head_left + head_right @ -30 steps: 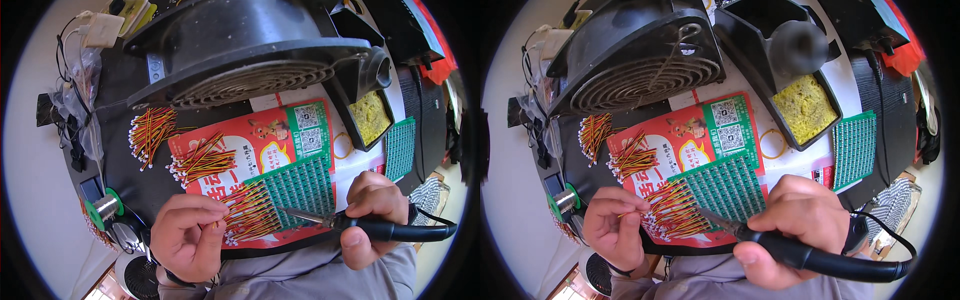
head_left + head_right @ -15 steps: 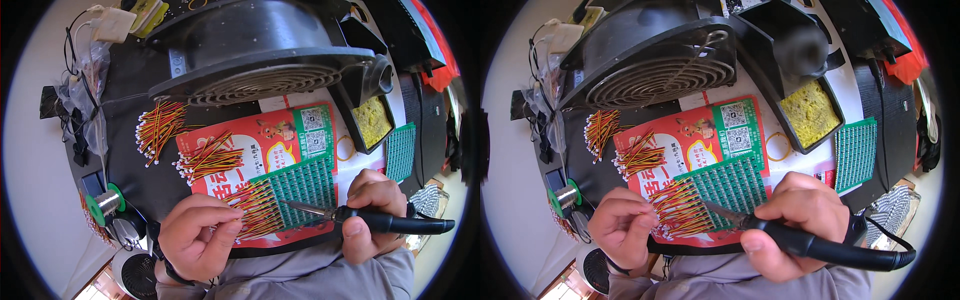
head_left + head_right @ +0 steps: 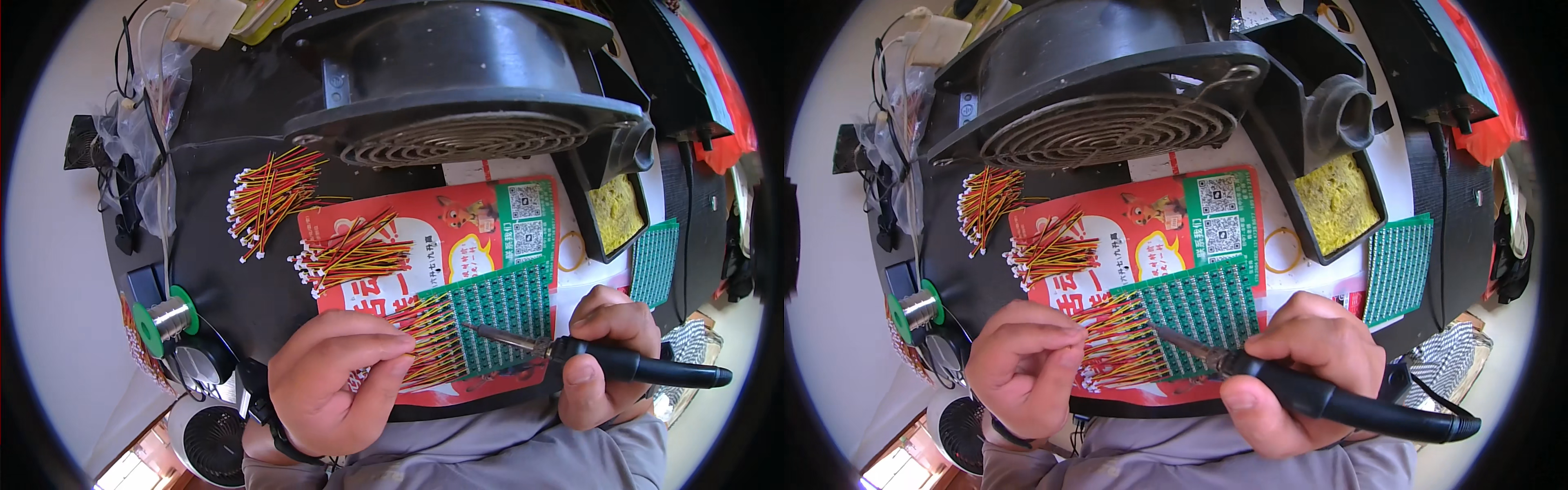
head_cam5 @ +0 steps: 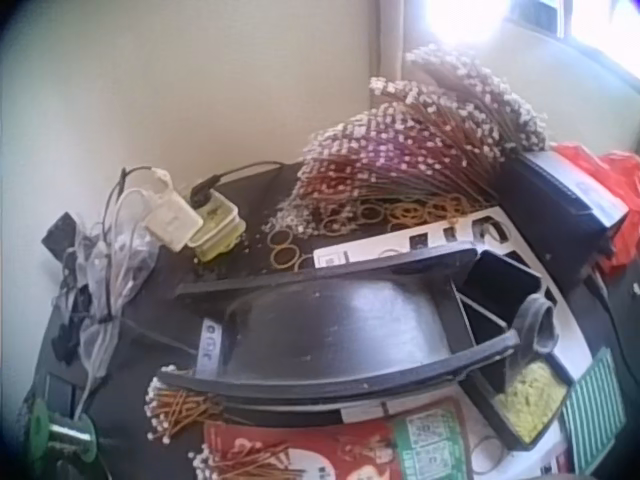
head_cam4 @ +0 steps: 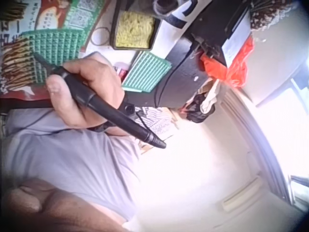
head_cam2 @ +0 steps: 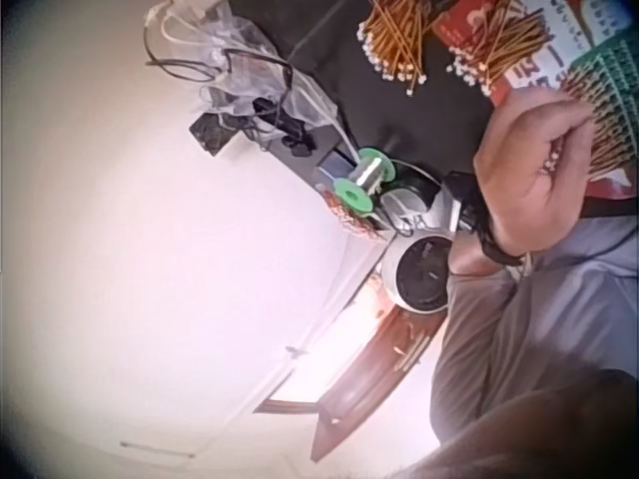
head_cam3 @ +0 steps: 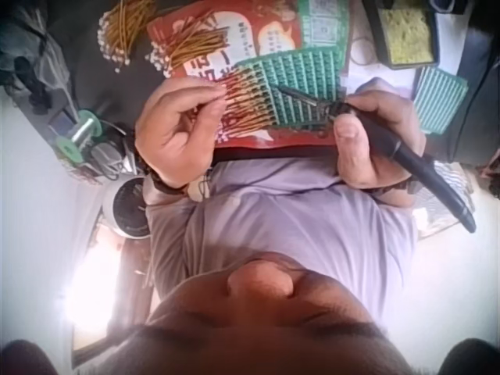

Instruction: Solder small wire components onto a green printed circuit board.

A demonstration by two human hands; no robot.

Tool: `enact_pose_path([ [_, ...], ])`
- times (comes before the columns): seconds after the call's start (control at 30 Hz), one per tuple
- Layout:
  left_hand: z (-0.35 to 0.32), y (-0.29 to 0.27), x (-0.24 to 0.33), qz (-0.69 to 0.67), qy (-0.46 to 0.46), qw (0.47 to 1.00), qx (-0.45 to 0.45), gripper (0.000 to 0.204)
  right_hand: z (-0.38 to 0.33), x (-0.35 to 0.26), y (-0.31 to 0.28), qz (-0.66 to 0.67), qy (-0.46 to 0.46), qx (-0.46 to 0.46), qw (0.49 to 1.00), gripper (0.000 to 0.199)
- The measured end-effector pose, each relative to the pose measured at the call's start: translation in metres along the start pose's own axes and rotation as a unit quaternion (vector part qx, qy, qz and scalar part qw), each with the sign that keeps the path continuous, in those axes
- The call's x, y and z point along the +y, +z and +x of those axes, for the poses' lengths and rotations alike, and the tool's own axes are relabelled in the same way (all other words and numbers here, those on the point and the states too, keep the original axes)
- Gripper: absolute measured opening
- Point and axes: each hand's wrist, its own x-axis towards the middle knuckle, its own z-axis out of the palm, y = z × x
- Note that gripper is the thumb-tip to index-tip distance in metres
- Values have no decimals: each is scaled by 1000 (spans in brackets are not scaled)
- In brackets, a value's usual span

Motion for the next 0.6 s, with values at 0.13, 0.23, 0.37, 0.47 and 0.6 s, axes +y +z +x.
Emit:
enact_pose_path([
  [0.13, 9, 3, -3, 84, 81, 993, -24, 13, 0, -1, 1, -1, -7, 12, 1000, 36],
  [0.23, 13, 5, -2, 145, 86, 984, -55, 13, -1, -1, 1, 3, -9, 18, 1000, 36],
  [0.37, 12, 7, -6, 160, 90, 981, -65, 12, -2, 1, 1, 10, -11, 23, 1000, 38],
  [0.47, 13, 7, -5, 159, 102, 980, -64, 12, -3, 0, 0, 14, -8, 25, 1000, 38],
  [0.6, 11, 2, 1, 98, 77, 992, -31, 10, -2, 1, 0, 14, -13, 16, 1000, 36],
])
